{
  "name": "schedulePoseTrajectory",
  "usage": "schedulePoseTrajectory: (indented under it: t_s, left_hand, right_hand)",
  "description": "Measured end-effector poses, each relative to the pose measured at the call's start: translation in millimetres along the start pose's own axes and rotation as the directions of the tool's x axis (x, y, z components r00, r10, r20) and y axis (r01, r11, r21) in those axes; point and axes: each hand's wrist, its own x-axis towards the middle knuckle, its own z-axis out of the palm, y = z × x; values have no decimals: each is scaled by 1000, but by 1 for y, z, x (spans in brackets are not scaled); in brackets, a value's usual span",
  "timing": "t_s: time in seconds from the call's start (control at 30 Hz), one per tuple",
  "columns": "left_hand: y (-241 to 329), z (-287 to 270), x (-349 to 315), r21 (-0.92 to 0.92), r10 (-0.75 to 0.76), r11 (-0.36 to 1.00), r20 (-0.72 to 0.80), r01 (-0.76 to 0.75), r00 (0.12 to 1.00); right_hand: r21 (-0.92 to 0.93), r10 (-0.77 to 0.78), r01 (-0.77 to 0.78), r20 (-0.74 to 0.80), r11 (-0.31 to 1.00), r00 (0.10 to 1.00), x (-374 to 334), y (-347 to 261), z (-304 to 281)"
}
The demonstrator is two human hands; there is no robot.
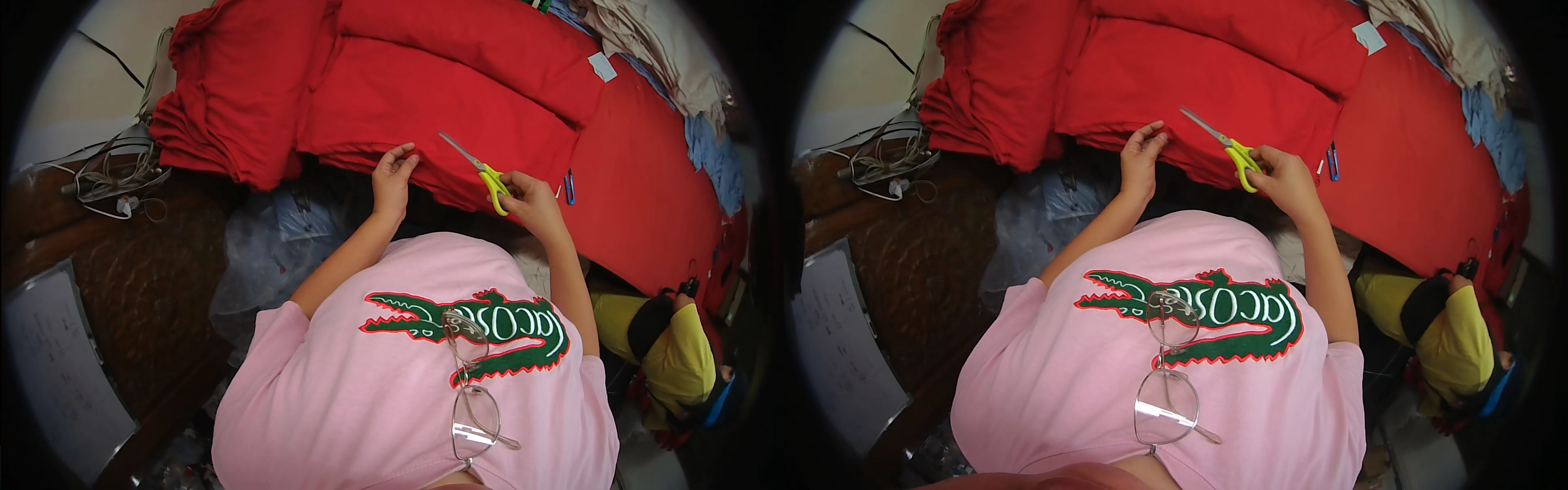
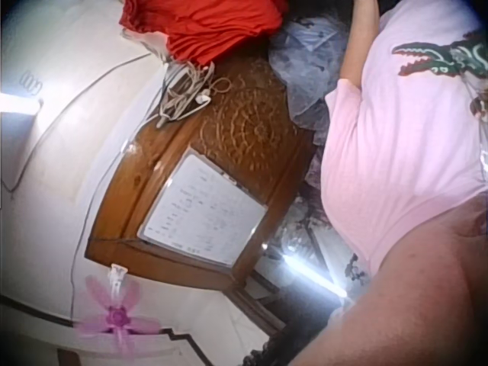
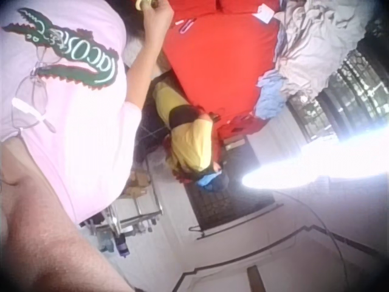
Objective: The person attaches tags to red shirts using a tagging gun, organizes the shirts in a stack, and trims excess threads from the collars with shears.
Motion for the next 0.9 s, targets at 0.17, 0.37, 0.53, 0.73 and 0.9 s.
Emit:
schedulePoseTrajectory:
  t_s: [0.17,0.37,0.53,0.73,0.9]
  left_hand:
    - [10,3,1,10,203,979,-110,-203,973]
    - [32,0,-5,40,279,960,-32,-277,960]
    - [43,4,-5,136,399,908,1,-396,917]
    - [48,3,-5,216,433,877,28,-428,901]
    - [53,2,-5,217,421,882,40,-419,906]
  right_hand:
    - [-608,-283,234,16,758,959,26,-52,18]
    - [-547,-332,331,101,769,938,36,-50,16]
    - [-474,-374,410,173,779,911,46,-39,19]
    - [-411,-450,475,162,778,878,56,-39,28]
    - [-422,-450,481,178,769,875,63,-41,31]
